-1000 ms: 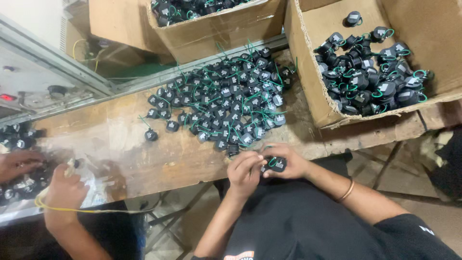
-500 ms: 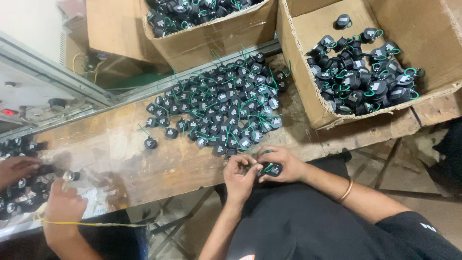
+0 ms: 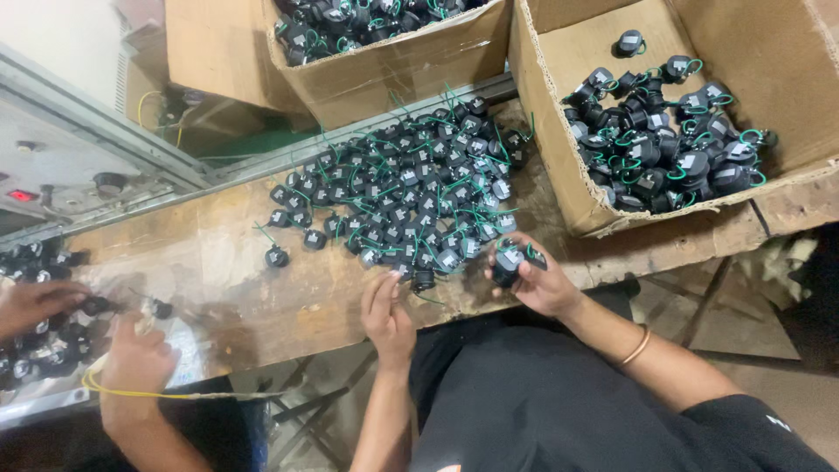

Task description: The person picks small black power adapter plugs with green wires from a pile on the workbench, manipulates each unit's wire and body with both hands, and places finished units into cardboard boxes beside the pile. The person repeats this handling cycle continuously across the workbench.

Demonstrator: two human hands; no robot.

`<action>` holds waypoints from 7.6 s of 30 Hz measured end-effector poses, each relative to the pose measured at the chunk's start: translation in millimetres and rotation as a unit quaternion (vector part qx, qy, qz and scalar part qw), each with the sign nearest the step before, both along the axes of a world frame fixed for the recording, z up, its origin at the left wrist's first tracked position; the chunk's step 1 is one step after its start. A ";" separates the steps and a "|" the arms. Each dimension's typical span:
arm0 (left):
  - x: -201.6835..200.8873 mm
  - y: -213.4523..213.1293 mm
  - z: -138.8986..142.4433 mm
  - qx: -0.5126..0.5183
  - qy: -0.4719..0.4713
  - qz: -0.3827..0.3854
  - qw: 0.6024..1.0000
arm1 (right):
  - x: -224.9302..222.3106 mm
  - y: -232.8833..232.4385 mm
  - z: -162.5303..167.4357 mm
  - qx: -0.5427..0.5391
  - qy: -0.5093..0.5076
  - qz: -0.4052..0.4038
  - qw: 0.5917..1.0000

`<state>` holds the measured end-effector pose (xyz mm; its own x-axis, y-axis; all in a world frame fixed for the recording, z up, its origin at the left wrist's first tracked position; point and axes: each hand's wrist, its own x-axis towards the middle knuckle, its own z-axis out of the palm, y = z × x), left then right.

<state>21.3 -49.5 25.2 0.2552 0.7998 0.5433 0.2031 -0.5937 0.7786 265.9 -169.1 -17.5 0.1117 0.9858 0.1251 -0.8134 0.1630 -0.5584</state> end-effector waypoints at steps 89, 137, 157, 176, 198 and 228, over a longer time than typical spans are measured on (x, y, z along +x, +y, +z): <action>32.6 -23.7 37.8 0.103 0.014 -0.305 0.947 | 0.1 14.5 33.2 0.131 -0.562 0.051 0.815; -3.7 -2.5 23.0 0.018 0.147 0.029 0.989 | -10.4 10.1 54.5 0.153 -0.595 -0.063 0.787; 2.2 -12.6 15.1 -0.325 -0.067 -0.206 0.921 | -6.1 7.0 46.4 0.118 -0.631 -0.081 0.762; 42.1 -30.8 34.6 0.004 -0.019 -0.222 0.975 | -15.0 9.1 29.8 0.106 -0.666 -0.084 0.734; -16.4 19.2 32.7 0.111 0.183 0.006 0.977 | -17.9 9.2 45.2 0.073 -0.604 -0.041 0.793; 56.9 -28.0 58.0 0.051 -0.022 -0.218 0.974 | -4.5 3.6 5.6 0.098 -0.613 -0.096 0.778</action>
